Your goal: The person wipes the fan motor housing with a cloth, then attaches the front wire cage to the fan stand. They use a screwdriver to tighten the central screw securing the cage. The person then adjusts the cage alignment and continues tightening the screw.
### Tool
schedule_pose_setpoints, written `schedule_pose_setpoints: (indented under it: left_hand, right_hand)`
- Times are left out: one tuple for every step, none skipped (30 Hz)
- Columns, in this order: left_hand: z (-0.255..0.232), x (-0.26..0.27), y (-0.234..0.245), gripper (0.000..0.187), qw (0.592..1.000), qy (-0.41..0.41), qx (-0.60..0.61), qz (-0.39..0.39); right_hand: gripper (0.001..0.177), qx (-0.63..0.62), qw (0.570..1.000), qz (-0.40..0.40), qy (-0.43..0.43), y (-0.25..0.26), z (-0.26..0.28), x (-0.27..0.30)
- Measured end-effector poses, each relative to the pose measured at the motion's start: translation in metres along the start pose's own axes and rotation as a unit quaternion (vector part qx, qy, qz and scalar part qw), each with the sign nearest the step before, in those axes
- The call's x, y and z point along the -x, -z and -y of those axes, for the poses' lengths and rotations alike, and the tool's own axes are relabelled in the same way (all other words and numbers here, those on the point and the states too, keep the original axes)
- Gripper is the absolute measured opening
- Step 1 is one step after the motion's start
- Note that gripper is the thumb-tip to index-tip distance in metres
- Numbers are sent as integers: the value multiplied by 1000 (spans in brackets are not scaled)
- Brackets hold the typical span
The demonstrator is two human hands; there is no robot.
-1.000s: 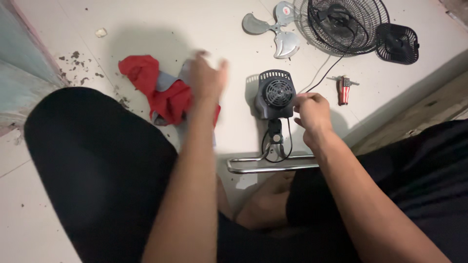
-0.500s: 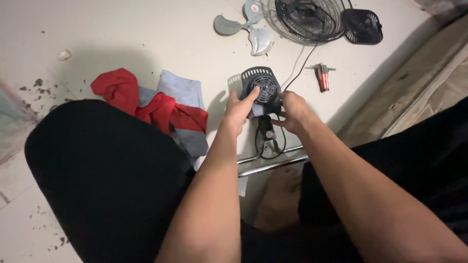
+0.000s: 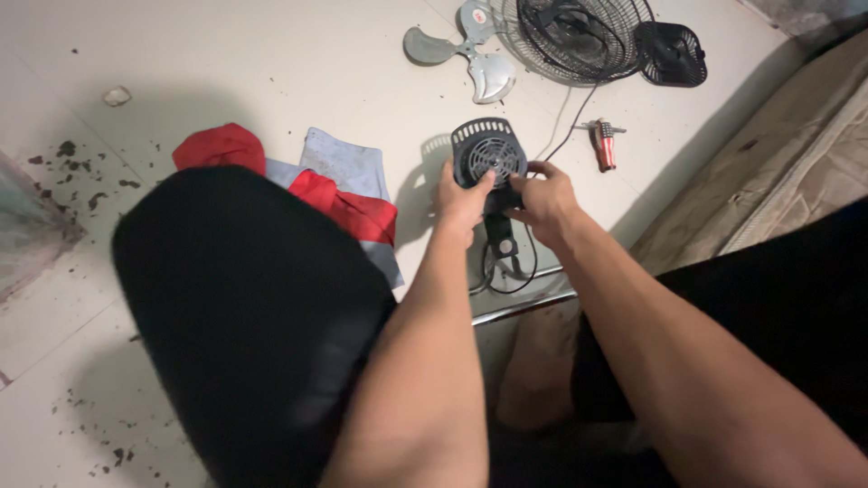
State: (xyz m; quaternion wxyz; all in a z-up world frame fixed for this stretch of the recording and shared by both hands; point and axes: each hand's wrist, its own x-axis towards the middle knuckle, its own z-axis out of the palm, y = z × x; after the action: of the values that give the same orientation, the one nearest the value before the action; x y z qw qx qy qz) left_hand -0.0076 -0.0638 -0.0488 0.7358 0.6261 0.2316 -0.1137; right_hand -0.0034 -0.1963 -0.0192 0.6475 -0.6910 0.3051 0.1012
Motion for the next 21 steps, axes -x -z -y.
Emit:
schedule_pose_setpoints:
  left_hand:
    - [-2, 1, 0, 79, 1000, -11, -4, -13]
    - [-4, 2, -2, 78, 999, -45, -11, -23]
    - [-8, 3, -3, 77, 996, -78, -18, -34]
    - [-14, 2, -4, 75, 992, -114, -25, -43]
    - [-21, 0, -5, 73, 991, -120, -46, -48]
    - [-27, 0, -6, 72, 989, -124, -67, -53]
    - [-32, -1, -6, 70, 986, -128, -89, -57]
    - [-35, 0, -6, 71, 985, -128, -96, -60]
    - [-37, 0, -6, 72, 984, -127, -104, -64]
    - [-41, 0, -7, 72, 983, -126, -111, -68]
    - [-43, 0, -9, 74, 983, -125, -107, -75]
    - [-44, 1, -10, 75, 983, -122, -104, -85]
    - [-44, 1, -11, 76, 983, -120, -101, -94]
    - [-45, 1, -13, 76, 984, -116, -98, -96]
    - [-46, 0, -15, 76, 984, -112, -96, -99]
    - [-46, -1, -18, 76, 985, -107, -94, -100]
    - [-47, -3, -20, 76, 985, -105, -93, -100]
    - [-47, -5, -22, 75, 986, -101, -91, -100]
    - [-48, -8, -24, 75, 986, -97, -89, -99]
    - [-49, -12, -27, 74, 985, -101, -89, -104]
    - [-50, -15, -30, 73, 984, -105, -89, -109]
  right_hand:
    - [42, -1, 1000, 3, 8, -1, 3, 1]
    - [42, 0, 1000, 5, 16, -1, 7, 3]
    - [42, -5, 1000, 10, 23, -1, 10, 6]
    - [41, -10, 999, 14, 33, 0, 16, 8]
    - [41, -16, 999, 18, 43, 1, 22, 10]
    - [40, -14, 999, 15, 45, 1, 27, 12]
    - [40, -13, 999, 12, 46, 2, 32, 14]
    - [39, -11, 999, 9, 46, 3, 34, 15]
    - [39, -10, 999, 11, 51, 3, 35, 16]
    - [39, -9, 998, 15, 56, 3, 38, 16]
    - [39, -8, 998, 19, 61, 3, 41, 15]
    - [39, -4, 998, 21, 63, 2, 42, 14]
    - [39, 0, 998, 23, 66, 2, 43, 12]
    - [38, 4, 997, 24, 67, 2, 44, 9]
    - [38, 6, 997, 28, 69, 3, 46, 6]
    - [38, 8, 997, 32, 70, 4, 48, 2]
    - [38, 10, 997, 36, 71, 5, 50, -2]
    - [38, 17, 997, 39, 67, 7, 51, -7]
    - [38, 24, 997, 41, 63, 8, 54, -13]
    - [38, 31, 997, 42, 59, 10, 57, -19]
    - [39, 26, 997, 44, 55, 10, 58, -25]
